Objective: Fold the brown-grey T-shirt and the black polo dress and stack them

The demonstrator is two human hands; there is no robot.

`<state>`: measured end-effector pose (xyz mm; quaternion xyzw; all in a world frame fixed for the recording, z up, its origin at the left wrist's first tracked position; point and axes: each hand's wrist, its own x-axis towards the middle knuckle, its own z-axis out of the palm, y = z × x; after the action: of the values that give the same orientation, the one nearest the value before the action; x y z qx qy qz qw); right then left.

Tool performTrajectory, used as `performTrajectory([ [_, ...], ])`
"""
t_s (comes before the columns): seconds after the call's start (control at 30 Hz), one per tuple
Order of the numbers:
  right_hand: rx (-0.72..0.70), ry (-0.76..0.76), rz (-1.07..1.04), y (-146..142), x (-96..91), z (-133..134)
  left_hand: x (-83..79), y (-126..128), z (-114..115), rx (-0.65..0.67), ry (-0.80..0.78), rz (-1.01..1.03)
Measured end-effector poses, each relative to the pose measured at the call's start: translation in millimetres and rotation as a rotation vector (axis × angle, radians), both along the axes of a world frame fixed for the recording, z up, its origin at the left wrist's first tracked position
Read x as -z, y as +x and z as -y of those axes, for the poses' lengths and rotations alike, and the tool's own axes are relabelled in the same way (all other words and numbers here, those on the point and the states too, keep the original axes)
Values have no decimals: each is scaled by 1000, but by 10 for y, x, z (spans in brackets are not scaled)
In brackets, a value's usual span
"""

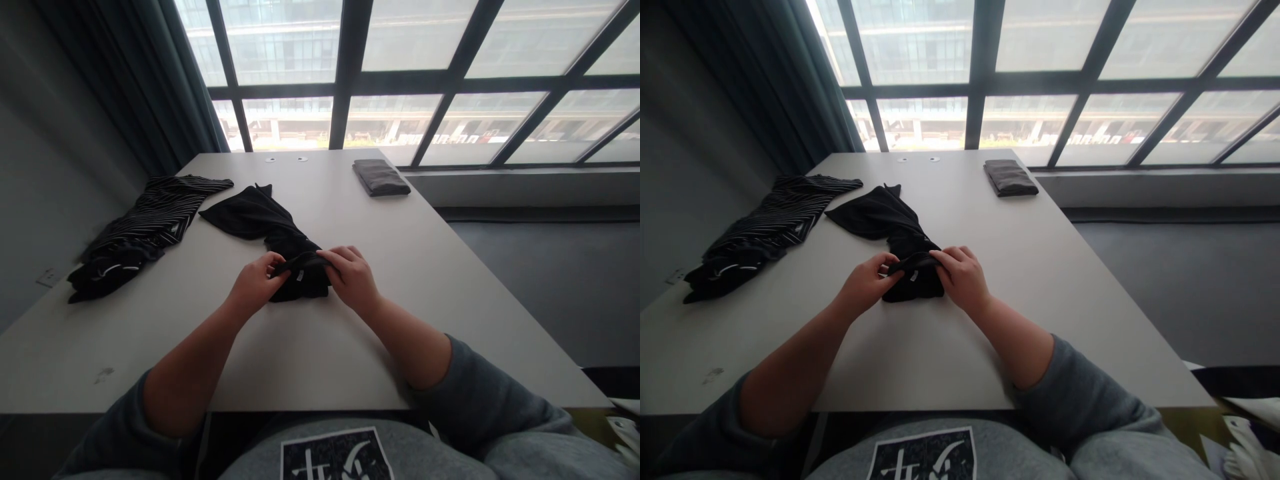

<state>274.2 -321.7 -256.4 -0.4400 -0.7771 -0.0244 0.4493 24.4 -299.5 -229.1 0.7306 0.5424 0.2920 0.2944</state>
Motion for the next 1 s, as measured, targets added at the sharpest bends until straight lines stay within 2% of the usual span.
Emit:
performTrajectory([
  [0.1,-1,-15,-22,-6,-18,15,17,15,-22,-34,-54,202],
  [0.3,6,-7,-61,45,-3,-36,41,-9,-84,57,-349,641],
  [0.43,40,-25,-86,107,28,-94,-18,-112,-106,114,-574,747],
  [0.5,55,-25,-88,128,34,-106,-47,-161,-112,167,-635,771],
  [0.6,66,-13,-87,142,31,-105,-60,-204,-122,228,-644,782],
  [0.83,93,-21,-115,150,19,-105,-5,-218,-150,223,-626,825],
  [1.0,88,-24,-131,148,21,-110,-22,-187,-137,274,-599,810],
])
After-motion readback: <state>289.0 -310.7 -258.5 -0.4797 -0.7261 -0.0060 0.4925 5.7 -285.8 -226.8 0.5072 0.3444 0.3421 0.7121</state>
